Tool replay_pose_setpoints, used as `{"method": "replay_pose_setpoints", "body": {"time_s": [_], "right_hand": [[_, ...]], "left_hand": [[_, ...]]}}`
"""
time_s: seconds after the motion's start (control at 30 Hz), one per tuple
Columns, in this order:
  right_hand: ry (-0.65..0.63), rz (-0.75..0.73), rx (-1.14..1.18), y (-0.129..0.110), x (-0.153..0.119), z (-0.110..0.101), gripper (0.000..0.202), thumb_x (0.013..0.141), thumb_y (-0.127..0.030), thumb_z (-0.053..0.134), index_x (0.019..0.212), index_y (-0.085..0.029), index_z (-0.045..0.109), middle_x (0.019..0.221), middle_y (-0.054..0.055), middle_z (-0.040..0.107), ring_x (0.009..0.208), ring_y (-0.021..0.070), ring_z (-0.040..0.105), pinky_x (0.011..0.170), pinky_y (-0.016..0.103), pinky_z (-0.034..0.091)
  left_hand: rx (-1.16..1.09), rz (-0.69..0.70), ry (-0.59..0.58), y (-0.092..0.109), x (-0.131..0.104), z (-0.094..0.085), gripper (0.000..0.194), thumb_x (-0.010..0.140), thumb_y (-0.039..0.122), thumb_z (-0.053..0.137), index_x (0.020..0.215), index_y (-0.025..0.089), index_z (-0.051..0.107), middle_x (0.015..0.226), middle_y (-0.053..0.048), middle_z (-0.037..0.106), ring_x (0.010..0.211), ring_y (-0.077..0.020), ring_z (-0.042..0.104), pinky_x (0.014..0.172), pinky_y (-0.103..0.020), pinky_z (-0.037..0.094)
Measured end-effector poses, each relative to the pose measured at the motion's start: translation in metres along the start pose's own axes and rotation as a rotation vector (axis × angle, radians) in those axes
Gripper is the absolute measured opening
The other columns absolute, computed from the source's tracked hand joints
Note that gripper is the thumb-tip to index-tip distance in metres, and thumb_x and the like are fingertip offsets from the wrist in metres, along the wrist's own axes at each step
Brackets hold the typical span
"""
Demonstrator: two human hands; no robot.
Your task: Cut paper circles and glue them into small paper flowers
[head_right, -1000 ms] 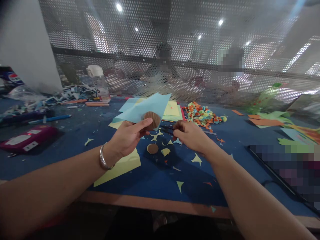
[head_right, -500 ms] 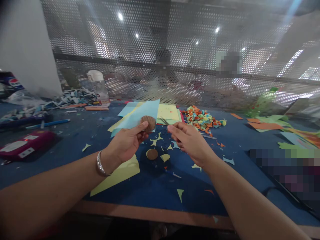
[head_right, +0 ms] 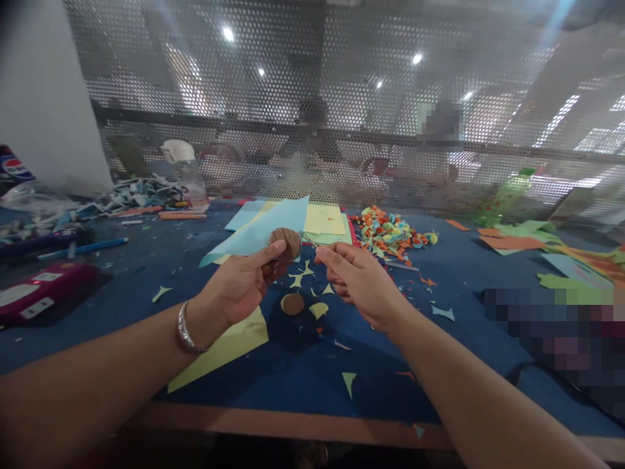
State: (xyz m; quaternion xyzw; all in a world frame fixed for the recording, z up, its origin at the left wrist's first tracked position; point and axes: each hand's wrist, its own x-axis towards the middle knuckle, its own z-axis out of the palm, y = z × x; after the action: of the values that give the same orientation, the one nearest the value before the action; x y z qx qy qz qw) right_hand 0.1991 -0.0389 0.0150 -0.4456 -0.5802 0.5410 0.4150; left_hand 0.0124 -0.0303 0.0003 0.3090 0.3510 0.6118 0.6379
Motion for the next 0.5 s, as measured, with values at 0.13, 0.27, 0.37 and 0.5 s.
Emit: {"method": "replay_pose_setpoints", "body": {"time_s": [0.13,0.27,0.37,0.5], "right_hand": [[0.053,-0.007,0.018,-0.0024,-0.0024,0.0017,0.032,0.09,-0.051,0.061,0.087,-0.018,0.059,0.057,-0.009,0.03,0.043,0.0041,0.02,0.04,0.02,0.01],[0.047,0.01,0.039,-0.0037,-0.005,0.004,0.032,0.09,-0.051,0.061,0.085,-0.019,0.058,0.056,-0.009,0.029,0.042,0.0038,0.019,0.039,0.02,0.009],[0.011,0.022,0.052,-0.003,-0.005,0.0055,0.032,0.09,-0.051,0.06,0.084,-0.02,0.057,0.056,-0.009,0.028,0.043,0.004,0.018,0.039,0.019,0.009],[-0.012,0.016,0.066,-0.0033,-0.0053,0.0074,0.032,0.09,-0.052,0.061,0.084,-0.02,0.056,0.056,-0.009,0.028,0.043,0.0042,0.017,0.038,0.02,0.009]], "left_hand": [[0.007,0.035,-0.003,0.0013,-0.0016,0.001,0.023,0.064,0.024,0.089,0.08,0.011,0.078,0.084,-0.007,0.076,0.073,-0.0132,0.067,0.071,-0.027,0.051],[-0.017,0.06,-0.008,0.0022,-0.0035,0.0018,0.024,0.064,0.024,0.089,0.081,0.012,0.078,0.085,-0.006,0.075,0.073,-0.0123,0.066,0.07,-0.025,0.05],[-0.029,0.067,-0.036,0.0021,-0.0052,0.0023,0.02,0.065,0.022,0.088,0.08,0.012,0.078,0.085,-0.005,0.076,0.072,-0.0113,0.065,0.068,-0.024,0.05],[-0.024,0.051,-0.058,0.0009,-0.0067,0.0022,0.019,0.066,0.023,0.088,0.078,0.012,0.079,0.088,-0.007,0.077,0.076,-0.0129,0.067,0.07,-0.025,0.051]]}}
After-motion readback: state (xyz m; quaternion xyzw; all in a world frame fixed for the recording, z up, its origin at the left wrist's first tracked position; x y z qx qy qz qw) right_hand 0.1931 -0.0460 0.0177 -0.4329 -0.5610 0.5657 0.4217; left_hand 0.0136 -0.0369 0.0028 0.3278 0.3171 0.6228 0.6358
